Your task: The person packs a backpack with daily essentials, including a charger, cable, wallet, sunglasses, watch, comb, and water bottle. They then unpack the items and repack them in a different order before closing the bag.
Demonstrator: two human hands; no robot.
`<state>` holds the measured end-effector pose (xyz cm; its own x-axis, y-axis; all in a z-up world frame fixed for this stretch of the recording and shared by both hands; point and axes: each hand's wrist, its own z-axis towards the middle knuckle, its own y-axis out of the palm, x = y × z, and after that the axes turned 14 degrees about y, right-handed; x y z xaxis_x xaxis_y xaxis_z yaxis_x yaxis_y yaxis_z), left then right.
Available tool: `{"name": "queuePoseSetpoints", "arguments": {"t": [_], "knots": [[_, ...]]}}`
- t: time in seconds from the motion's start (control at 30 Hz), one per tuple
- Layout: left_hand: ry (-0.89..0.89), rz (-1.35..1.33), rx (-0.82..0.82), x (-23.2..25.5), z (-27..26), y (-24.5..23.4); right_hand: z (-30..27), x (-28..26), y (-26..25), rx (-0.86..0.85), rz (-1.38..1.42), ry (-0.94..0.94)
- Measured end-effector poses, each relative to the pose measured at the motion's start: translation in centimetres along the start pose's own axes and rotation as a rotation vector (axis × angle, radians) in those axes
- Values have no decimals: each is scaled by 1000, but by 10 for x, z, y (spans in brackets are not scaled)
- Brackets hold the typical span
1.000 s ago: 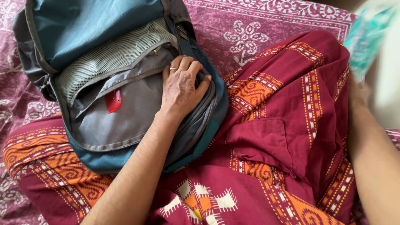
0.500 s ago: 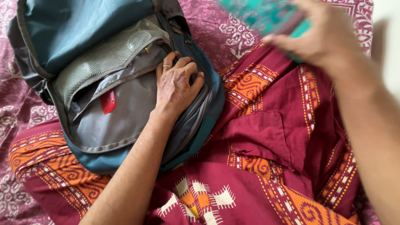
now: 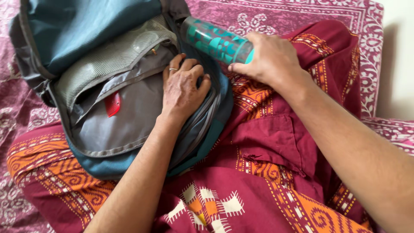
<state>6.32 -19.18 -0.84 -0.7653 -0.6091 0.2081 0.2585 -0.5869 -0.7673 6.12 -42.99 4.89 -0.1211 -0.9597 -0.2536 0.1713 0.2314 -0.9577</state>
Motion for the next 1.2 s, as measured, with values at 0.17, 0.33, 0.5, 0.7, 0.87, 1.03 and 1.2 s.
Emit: {"name": "queuePoseSetpoints", "arguments": {"t": [0.17,0.33,0.5,0.7,0.87,1.03,1.2], "knots": [[-21,-21,47,-1,-1,-1,5,-14,1,-8,-100,-56],[0,-38,77,-3,-1,0,8,-11,4,18,-137,-87],[-11,-62,61,-3,0,-1,24,-8,11,186,-188,-197],[-16,-59,78,-1,-2,-2,43,-9,40,-24,-33,25],[-13,-44,80,-1,-4,0,50,-30,100,-91,227,211],[-16,-45,75,-1,-5,0,65,-31,119,-132,368,304],[-61,-63,11,2,-3,-4,70,-29,86,-561,564,393]]}}
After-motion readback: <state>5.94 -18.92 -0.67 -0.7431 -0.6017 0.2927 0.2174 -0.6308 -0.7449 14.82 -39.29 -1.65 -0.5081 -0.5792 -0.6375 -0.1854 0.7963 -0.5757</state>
